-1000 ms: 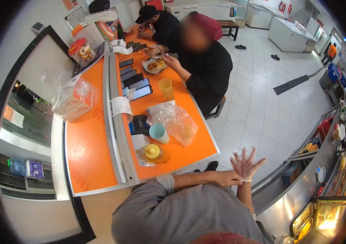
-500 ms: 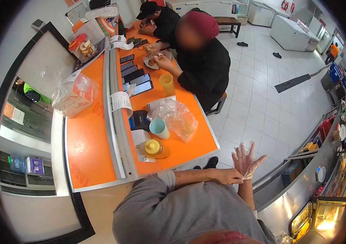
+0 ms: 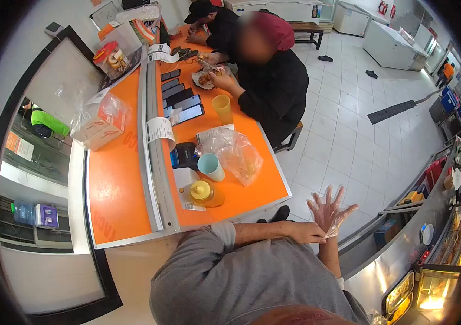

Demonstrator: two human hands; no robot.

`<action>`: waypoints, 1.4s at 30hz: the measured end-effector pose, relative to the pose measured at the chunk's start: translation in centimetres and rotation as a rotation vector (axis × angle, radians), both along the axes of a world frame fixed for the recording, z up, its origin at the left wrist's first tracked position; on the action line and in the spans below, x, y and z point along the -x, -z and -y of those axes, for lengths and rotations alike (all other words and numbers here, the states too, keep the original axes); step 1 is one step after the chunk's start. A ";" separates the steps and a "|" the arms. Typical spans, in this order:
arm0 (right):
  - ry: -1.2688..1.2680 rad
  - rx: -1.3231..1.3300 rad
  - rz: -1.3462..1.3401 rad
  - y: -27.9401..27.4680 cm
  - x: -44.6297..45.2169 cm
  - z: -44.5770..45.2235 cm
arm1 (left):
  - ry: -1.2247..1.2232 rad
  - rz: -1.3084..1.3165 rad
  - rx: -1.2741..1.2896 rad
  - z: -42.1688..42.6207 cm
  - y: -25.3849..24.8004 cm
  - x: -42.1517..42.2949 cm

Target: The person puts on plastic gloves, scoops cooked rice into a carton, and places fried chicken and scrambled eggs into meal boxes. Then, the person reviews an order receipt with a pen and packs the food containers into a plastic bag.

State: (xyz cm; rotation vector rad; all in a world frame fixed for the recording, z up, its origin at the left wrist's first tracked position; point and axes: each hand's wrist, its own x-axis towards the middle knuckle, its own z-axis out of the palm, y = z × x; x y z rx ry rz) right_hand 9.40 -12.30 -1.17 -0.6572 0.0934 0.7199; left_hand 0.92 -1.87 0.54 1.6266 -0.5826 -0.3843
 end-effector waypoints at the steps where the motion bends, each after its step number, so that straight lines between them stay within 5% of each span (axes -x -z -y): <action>1: -0.003 0.003 0.014 0.2 -0.3 0.3 | 0.001 -0.004 -0.002 0.3 0.4 -0.1; 8: 0.174 0.036 0.069 -2.3 -1.9 0.7 | -0.155 0.021 -0.039 1.4 0.4 -0.7; 17: 0.462 0.158 0.168 -4.6 -5.5 0.5 | -0.453 -0.034 -0.563 1.0 -2.4 -2.7; 20: 0.469 0.155 0.226 -4.8 -7.3 0.9 | -0.534 0.139 -0.714 1.9 -1.5 -4.9; 32: 0.309 -0.048 0.091 -5.8 -23.3 10.4 | 0.127 0.372 -0.663 11.0 -2.8 -23.7; 42: 0.136 -0.065 0.090 -4.2 -38.8 16.3 | 0.067 0.219 -0.563 16.8 -3.2 -38.2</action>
